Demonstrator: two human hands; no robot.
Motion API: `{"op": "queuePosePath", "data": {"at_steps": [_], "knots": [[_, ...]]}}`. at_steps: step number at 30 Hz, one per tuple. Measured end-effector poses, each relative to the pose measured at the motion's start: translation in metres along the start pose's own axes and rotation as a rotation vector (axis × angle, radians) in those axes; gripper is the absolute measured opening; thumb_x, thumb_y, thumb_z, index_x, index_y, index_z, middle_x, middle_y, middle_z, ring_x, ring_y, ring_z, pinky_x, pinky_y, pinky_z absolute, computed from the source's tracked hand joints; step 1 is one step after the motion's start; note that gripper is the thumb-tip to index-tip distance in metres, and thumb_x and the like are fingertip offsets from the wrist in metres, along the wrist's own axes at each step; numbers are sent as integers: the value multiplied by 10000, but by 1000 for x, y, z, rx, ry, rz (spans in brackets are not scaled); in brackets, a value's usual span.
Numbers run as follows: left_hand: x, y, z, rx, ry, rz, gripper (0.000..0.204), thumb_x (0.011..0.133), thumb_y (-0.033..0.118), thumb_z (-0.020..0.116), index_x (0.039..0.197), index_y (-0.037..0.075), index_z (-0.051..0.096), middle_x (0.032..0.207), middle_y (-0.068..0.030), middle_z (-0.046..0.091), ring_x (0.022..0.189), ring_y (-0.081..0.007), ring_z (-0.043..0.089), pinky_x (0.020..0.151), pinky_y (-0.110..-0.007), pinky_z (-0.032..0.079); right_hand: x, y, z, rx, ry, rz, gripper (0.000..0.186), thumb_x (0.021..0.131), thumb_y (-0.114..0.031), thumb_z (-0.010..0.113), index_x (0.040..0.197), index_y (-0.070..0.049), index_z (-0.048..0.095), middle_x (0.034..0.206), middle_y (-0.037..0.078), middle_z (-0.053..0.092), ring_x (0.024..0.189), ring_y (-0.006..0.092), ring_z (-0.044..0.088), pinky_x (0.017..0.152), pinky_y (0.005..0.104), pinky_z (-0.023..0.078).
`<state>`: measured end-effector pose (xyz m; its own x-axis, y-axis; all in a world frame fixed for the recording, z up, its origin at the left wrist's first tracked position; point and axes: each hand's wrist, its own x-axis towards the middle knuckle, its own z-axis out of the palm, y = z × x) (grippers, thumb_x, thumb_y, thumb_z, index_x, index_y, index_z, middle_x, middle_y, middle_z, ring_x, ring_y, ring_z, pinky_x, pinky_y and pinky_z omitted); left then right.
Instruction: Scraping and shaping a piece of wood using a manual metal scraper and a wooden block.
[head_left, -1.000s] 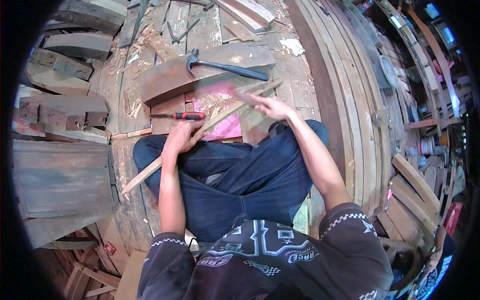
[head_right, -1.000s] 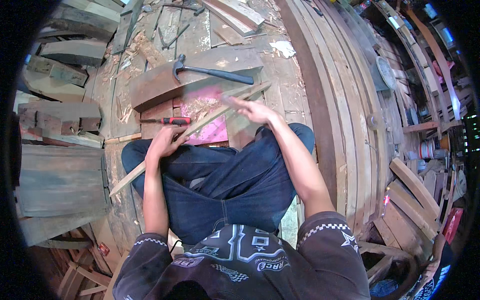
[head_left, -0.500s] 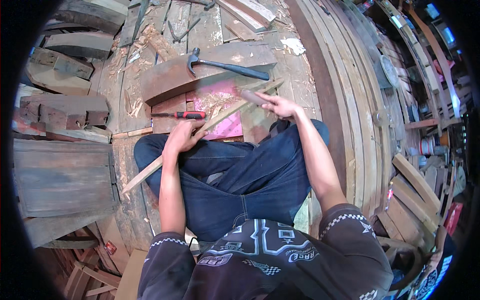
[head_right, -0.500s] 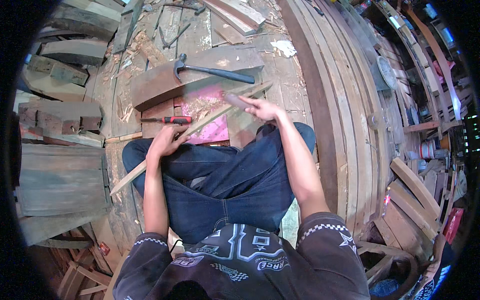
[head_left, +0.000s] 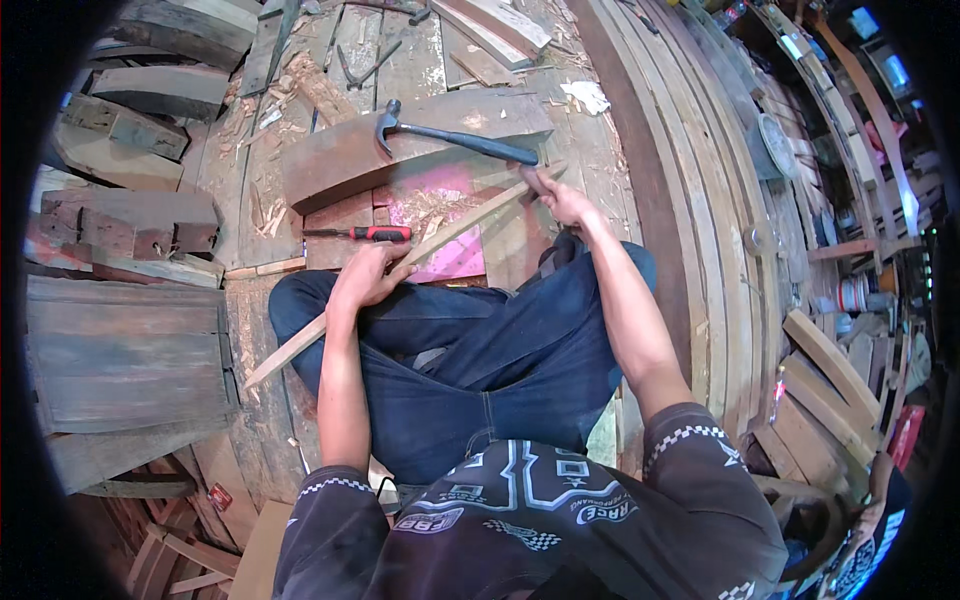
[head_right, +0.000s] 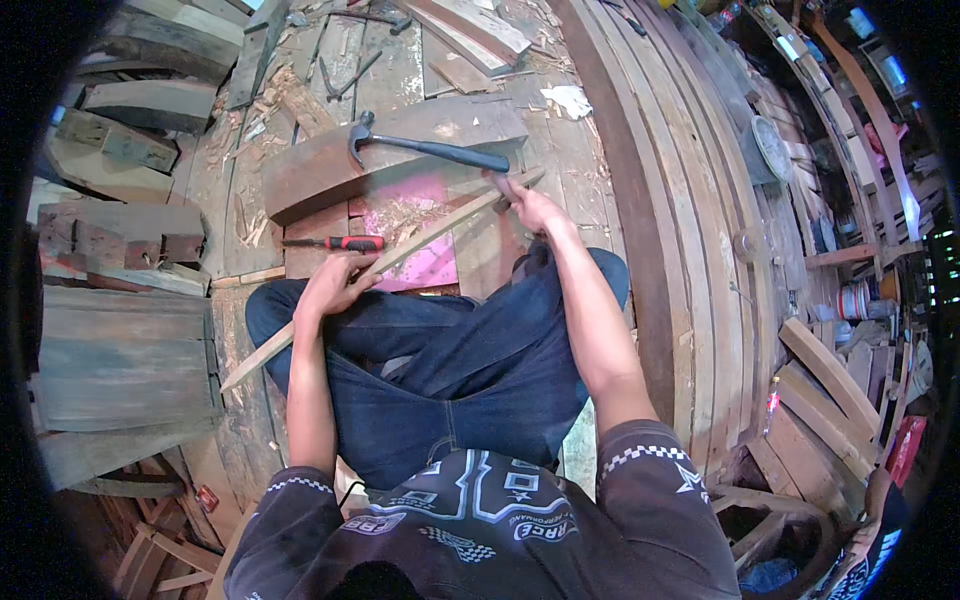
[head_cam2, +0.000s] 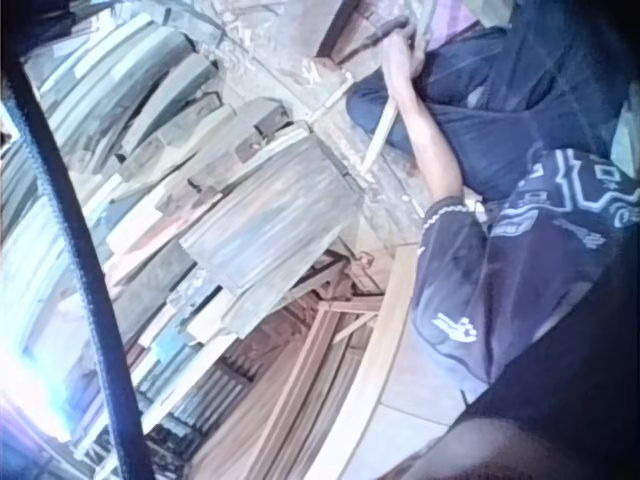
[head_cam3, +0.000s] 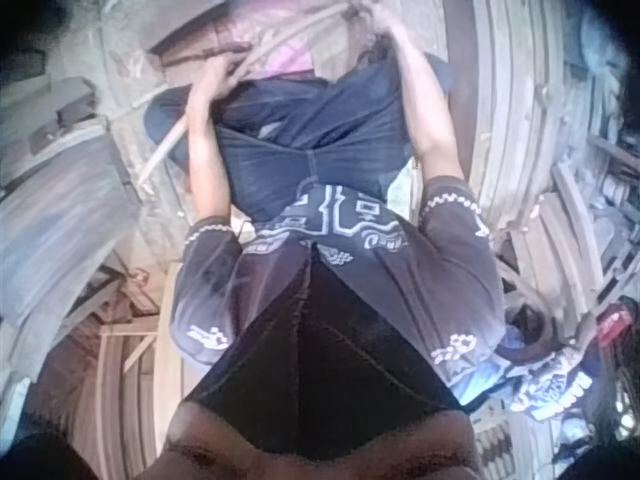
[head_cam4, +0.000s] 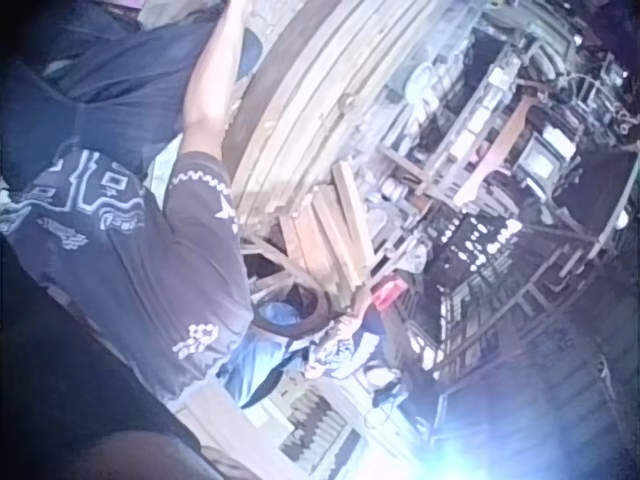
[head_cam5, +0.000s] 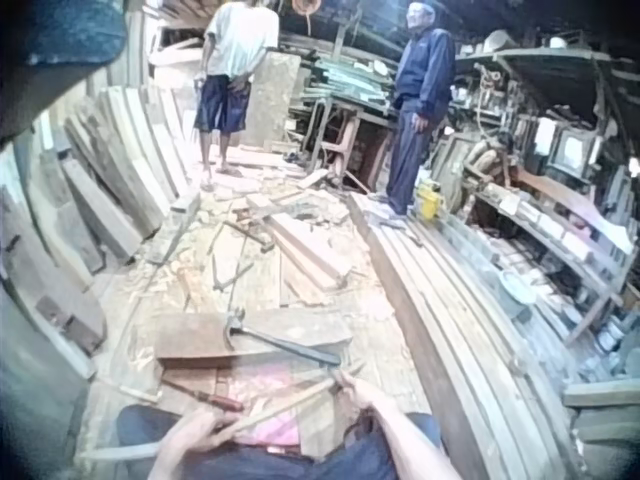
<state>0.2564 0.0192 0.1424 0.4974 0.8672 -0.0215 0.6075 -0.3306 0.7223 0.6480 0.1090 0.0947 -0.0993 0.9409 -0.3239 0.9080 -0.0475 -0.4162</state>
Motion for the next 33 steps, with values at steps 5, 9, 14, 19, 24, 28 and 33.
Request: {"op": "queuePosePath", "data": {"at_steps": [5, 9, 14, 19, 24, 28, 33], "knots": [[-9, -3, -5, 16, -11, -51, 240, 816, 177, 664, 1002, 27, 645, 854, -223, 623, 839, -411, 593, 704, -441, 464, -33, -48, -16, 449, -523, -62, 557, 966, -304, 538, 1467, -364, 305, 704, 8, 505, 553, 77, 463, 455, 262, 428], [5, 7, -5, 42, -57, -3, 292, 821, 188, 670, 1061, 23, 643, 914, -228, 637, 872, -390, 615, 742, -420, 480, 9, 35, 9, 240, -137, -28, 531, 969, -277, 524, 1459, -351, 334, 758, 0, 537, 554, 81, 469, 476, 258, 437], [-16, -8, -5, 71, -49, -62, 354, 825, 198, 673, 1130, 20, 646, 983, -229, 655, 904, -368, 640, 778, -391, 500, -31, -63, -16, 358, -493, 71, 543, 948, -200, 521, 1459, -255, 346, 1045, 149, 674, 727, 267, 650, 655, 367, 514], [2, 5, -5, 74, -81, -63, 362, 821, 181, 672, 1142, 17, 639, 1011, -224, 657, 939, -360, 639, 809, -393, 495, 2, 7, -2, 4, 30, 8, 558, 948, -248, 537, 1456, -352, 332, 1077, 97, 684, 677, 158, 592, 648, 304, 502], [-6, -4, -4, 18, -33, -48, 305, 800, 173, 676, 1067, 29, 649, 937, -224, 646, 911, -399, 608, 768, -432, 483, -32, -43, -27, 401, -419, 69, 517, 965, -248, 517, 1447, -345, 359, 836, 51, 652, 558, 121, 504, 510, 300, 461], [-2, 4, -5, 22, -31, -38, 292, 797, 169, 679, 1052, 29, 651, 923, -222, 644, 899, -393, 609, 757, -432, 480, -29, -32, -31, 378, -220, 286, 518, 977, -260, 504, 1451, -382, 335, 682, 0, 538, 487, 90, 407, 385, 279, 339], [-12, -3, -4, 5, -5, -57, 279, 798, 170, 681, 1030, 19, 646, 893, -220, 637, 873, -396, 605, 744, -434, 473, -33, -52, -31, 356, -329, 237, 524, 969, -272, 518, 1458, -325, 339, 644, 7, 507, 490, 98, 449, 436, 294, 415]]}}
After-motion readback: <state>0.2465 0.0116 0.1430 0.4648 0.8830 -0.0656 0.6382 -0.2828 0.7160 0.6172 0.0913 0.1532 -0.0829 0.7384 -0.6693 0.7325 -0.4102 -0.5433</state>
